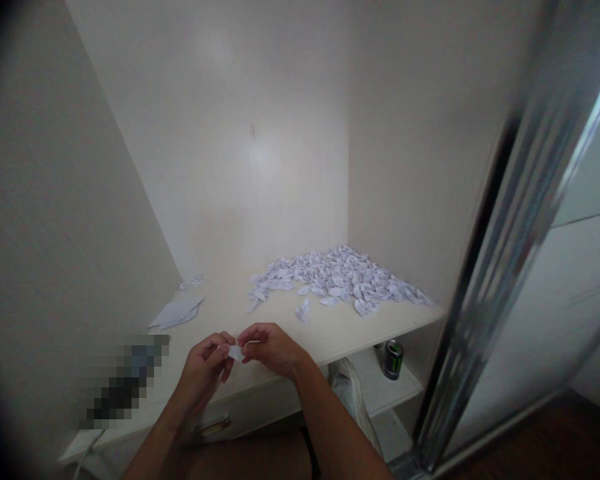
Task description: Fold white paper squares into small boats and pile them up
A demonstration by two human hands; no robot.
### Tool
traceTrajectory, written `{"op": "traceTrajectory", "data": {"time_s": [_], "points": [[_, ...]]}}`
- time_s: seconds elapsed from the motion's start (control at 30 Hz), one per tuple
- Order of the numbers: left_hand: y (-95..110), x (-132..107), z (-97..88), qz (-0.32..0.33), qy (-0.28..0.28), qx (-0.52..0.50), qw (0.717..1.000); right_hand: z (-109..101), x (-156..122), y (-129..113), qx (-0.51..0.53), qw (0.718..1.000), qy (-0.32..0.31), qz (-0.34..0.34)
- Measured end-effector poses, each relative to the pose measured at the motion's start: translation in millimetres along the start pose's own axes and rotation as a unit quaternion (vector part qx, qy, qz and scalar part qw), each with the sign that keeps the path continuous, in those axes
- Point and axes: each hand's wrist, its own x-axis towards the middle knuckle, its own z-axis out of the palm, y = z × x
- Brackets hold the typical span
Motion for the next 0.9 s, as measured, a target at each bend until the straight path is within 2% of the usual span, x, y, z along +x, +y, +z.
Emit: {"op": "traceTrajectory", "data": {"time_s": [0.23,0.4,0.63,0.77,0.9], "points": [[0.3,-2.2,11.5,-0.061,0.013,-0.035,0.997,-3.0,-1.6,-3.5,0.069,0.997,-0.002,0.021],[-0.5,-1.1,21.5,-0.063,0.036,-0.069,0.995,-4.1,-1.3,-3.6,0.099,0.995,-0.010,0.022],[-0.2,-2.8,30.5,-0.075,0.026,-0.084,0.993,-6.6,-3.9,-3.4,0.078,0.996,-0.021,0.036],[2.3,-2.6,29.3,-0.073,0.015,-0.106,0.992,-9.0,-2.1,0.5,0.074,0.996,-0.028,0.045],[4.5,-1.4,18.6,-0.089,-0.004,-0.084,0.992,-8.0,0.0,3.1,0.073,0.996,-0.021,0.038]]}}
